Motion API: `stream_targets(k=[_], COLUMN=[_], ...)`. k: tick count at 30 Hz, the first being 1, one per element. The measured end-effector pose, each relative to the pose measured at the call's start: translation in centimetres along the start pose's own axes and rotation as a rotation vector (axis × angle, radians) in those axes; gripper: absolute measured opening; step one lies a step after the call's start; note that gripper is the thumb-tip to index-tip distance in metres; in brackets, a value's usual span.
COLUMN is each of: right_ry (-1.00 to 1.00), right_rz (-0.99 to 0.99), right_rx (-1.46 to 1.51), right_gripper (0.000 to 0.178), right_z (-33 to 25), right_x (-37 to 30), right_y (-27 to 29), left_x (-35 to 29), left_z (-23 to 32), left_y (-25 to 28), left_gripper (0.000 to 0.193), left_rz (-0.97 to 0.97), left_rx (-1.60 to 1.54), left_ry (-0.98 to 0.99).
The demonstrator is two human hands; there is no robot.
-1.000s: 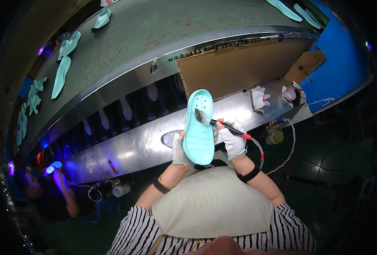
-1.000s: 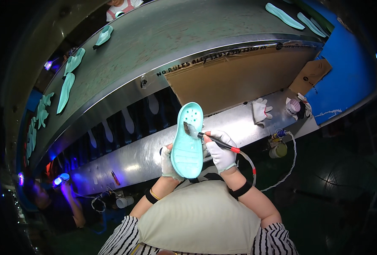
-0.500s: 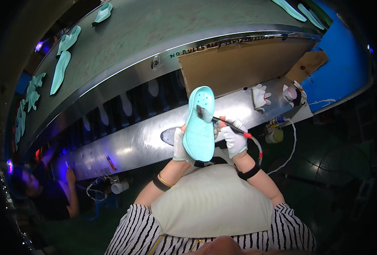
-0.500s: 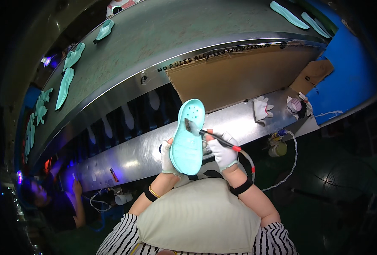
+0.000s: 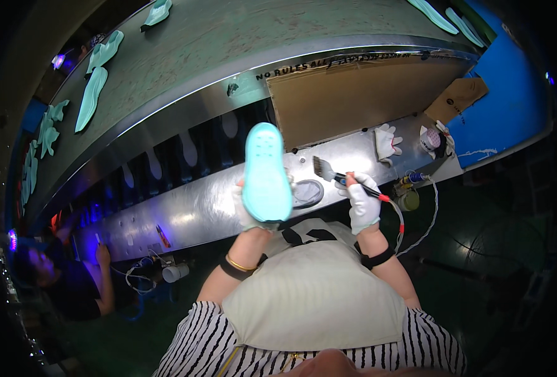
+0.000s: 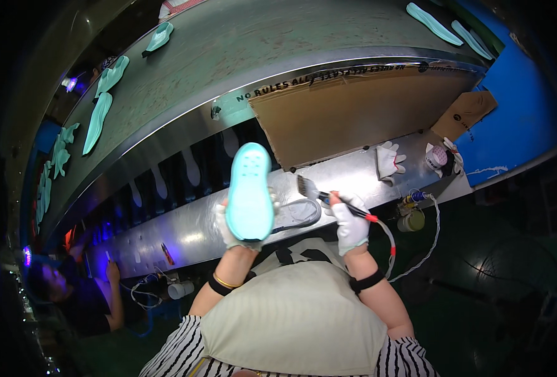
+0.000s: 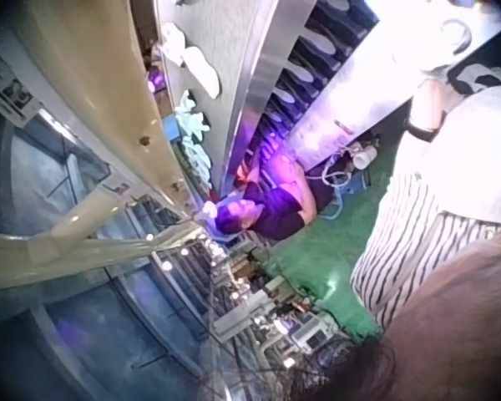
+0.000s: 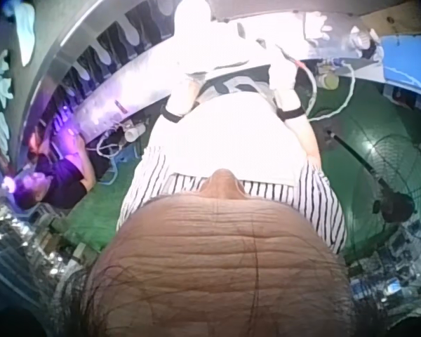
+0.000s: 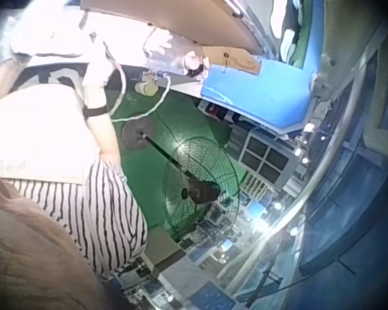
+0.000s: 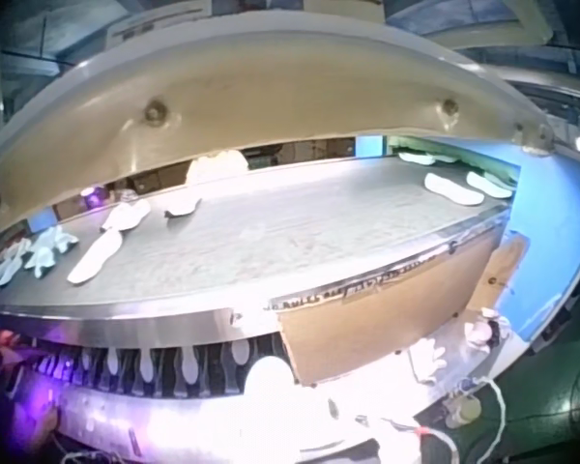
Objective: Apply adhesive coating to shoe soles using a brush.
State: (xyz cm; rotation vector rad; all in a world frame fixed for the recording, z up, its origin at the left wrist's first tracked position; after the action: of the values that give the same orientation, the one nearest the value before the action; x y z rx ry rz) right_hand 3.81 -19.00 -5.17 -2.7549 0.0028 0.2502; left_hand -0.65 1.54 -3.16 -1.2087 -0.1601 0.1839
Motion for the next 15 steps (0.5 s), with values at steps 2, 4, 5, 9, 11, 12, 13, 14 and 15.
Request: stream_targets(k=[2, 4, 5, 9, 11, 12, 13, 14, 15], right_ry=[-0.144, -0.167, -0.177, -0.188, -0.164, -0.164, -0.154, -0.119, -0.100], right_rz=[-0.041, -0.094, -0.130, -0.203, -0.164, -0.140, -0.116, -0.114, -0.092], right_rx=[0.259, 0.395, 0.403, 0.411, 0.422, 0.439, 0.454, 0.450, 0.465], right_gripper=[0.016, 0.017, 0.019, 0.020, 0.018, 0.018, 0.018, 0.018, 0.018], right_z=[0.4, 0.2, 0.0, -0.9, -1.4, -1.3, -1.4, -2.1, -2.4], right_x=[-0.4, -0.4, -0.5, -0.9, -1.1, -1.1, -0.8, -0.9, -0.8], right_y=[0.0, -0.3, -0.8, -1.7, -0.9, -0.2, 0.5, 1.2, 2.1], left_x=[0.0, -0.3, -0.3, -1.0, -1.4, -1.7, -1.5, -1.6, -1.1], left_z=[2.0, 1.4, 0.9, -0.5, -0.6, -0.6, -0.4, -0.4, -0.2], left_y=[0.1, 0.0, -0.3, -1.0, -2.2, -2.6, -3.4, -5.1, -6.0], left_gripper=[0.069, 0.068, 0.068, 0.069, 0.069, 0.068, 0.068, 0.066, 0.066], left_rz=[-0.046, -0.079, -0.116, -0.218, -0.272, -0.245, -0.226, -0.323, -0.365], left_rx=[0.091, 0.120, 0.149, 0.174, 0.188, 0.271, 0.348, 0.336, 0.375], left_ry=[-0.071, -0.065, -0.055, -0.031, -0.005, -0.010, -0.018, 0.016, 0.015])
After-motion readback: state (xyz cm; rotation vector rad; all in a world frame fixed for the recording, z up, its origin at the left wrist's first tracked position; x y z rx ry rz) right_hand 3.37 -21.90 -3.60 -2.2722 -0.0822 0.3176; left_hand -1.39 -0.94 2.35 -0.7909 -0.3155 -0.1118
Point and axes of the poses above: each hand's wrist, its own x-axis towards the middle knuckle, its own y-axis out of the back of the hand, z = x × y, the point moved 9 cm from there along x, towards the middle knuckle, and after that the axes turned 13 degrees about -y, right-handed, at the moved point
